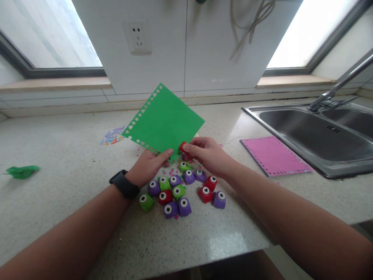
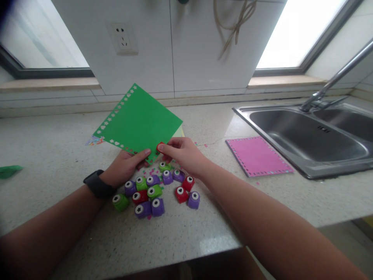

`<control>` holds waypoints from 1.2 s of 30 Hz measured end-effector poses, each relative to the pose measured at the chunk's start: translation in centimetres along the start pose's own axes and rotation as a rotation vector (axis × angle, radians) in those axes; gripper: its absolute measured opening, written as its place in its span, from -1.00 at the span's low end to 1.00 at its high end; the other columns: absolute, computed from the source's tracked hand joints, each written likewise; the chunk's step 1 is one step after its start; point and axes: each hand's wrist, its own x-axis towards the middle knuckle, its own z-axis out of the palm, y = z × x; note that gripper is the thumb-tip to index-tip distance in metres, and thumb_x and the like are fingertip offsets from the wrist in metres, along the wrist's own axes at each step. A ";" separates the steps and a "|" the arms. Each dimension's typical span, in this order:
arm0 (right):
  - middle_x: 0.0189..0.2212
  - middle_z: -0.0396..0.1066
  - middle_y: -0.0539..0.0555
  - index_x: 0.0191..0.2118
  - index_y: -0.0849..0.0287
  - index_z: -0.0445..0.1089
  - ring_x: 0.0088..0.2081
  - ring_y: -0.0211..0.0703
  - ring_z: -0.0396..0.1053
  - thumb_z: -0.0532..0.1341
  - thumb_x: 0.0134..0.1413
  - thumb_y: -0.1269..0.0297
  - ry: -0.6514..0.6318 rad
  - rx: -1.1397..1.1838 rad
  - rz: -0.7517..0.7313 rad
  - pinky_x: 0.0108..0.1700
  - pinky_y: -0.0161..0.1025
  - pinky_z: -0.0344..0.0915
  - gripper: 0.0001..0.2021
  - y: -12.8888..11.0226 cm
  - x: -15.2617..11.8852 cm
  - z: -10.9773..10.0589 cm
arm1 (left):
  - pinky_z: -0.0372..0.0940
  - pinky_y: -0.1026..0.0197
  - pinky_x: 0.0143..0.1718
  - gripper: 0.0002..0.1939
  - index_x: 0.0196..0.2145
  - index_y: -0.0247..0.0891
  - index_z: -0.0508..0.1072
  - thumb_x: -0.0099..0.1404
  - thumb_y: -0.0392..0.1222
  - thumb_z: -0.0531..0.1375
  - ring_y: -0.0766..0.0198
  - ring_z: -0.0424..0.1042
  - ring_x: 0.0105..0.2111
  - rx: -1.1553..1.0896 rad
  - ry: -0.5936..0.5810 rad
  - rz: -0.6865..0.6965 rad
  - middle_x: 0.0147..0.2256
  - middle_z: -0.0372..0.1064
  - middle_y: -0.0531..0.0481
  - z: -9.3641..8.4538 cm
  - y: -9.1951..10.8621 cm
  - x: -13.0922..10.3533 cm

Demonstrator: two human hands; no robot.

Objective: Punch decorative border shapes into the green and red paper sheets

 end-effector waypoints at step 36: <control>-0.51 0.37 -0.01 -0.42 0.20 0.39 -0.49 -0.28 0.29 0.46 -0.07 0.05 -0.044 0.059 -0.047 -0.42 -0.25 0.22 -0.66 -0.8 -0.2 0.3 | 0.32 0.14 -0.27 -0.58 -0.56 -0.22 0.50 0.28 0.14 0.26 0.17 0.45 -0.37 0.072 0.025 -0.055 -0.48 0.50 0.00 -0.3 -0.1 -0.3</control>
